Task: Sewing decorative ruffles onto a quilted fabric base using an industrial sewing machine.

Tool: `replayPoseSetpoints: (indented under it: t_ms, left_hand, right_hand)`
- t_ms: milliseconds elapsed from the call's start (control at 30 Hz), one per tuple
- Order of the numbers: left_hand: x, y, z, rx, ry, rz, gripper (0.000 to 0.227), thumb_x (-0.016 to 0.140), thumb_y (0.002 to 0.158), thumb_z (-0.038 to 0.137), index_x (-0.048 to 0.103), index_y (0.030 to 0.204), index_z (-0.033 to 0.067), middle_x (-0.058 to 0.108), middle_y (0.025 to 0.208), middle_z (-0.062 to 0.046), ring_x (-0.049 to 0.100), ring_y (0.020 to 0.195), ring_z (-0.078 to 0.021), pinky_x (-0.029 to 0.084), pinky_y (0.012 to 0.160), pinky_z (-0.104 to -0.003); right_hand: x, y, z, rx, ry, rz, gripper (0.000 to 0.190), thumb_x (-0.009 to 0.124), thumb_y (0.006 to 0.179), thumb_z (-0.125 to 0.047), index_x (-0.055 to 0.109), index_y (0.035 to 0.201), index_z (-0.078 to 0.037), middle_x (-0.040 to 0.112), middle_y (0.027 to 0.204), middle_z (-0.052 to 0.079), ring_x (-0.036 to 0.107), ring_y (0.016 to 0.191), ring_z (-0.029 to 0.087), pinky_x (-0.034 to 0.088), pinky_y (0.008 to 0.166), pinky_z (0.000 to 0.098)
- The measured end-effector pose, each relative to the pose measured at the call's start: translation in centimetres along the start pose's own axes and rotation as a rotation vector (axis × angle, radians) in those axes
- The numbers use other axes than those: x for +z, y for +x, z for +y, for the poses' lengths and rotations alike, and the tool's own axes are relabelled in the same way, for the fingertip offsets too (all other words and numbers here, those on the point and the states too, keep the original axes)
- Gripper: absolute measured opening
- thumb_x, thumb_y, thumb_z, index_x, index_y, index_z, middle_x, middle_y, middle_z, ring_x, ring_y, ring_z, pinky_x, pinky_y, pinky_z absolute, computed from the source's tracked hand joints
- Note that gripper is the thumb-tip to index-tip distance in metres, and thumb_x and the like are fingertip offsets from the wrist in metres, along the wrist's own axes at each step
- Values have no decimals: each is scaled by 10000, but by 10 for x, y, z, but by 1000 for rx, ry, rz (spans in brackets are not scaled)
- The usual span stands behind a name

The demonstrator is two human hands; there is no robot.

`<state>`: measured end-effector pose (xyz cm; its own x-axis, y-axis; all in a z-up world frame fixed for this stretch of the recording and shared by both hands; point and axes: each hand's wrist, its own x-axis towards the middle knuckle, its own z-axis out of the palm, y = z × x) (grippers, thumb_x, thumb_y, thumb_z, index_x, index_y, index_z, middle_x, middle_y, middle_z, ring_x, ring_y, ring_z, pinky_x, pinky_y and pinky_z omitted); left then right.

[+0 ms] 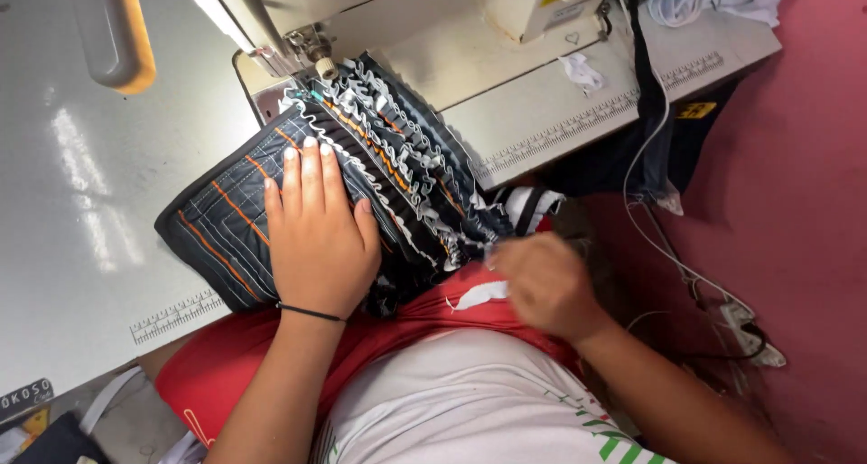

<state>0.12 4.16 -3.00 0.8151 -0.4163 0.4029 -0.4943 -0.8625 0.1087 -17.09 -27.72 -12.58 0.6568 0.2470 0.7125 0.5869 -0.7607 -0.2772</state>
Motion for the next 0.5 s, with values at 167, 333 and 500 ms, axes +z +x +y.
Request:
replayPoseSetpoints:
  t_ms: [167, 333, 500]
  left_hand:
    - [4, -3, -2, 24, 27, 13, 866, 654, 1233, 581, 658, 1838, -39, 635, 1885, -316, 568, 1762, -553, 391, 1402, -766]
    - [0, -4, -2, 14, -1, 1, 871, 718, 1224, 653, 705, 1810, 8, 623, 1890, -305, 549, 1772, -560, 377, 1405, -770]
    - [-5, -2, 0, -10, -18, -30, 851, 706, 1234, 715, 730, 1799, 79, 612, 1903, -276, 530, 1792, -545, 356, 1424, -765]
  right_hand:
    - [-16, -11, 48, 424, -61, -154, 806, 1039, 896, -511, 864, 1618, -198, 698, 1559, 158, 623, 1565, 515, 470, 1366, 704]
    - [-6, 7, 25, 336, -106, -290, 907, 889, 919, -972, 900, 1196, -108, 583, 1697, 334, 479, 1691, 637, 420, 1329, 733]
    - [-78, 39, 22, 534, 515, -96, 220, 852, 1098, -252, 899, 1179, -52, 613, 1735, 169, 447, 1730, 424, 320, 1471, 544]
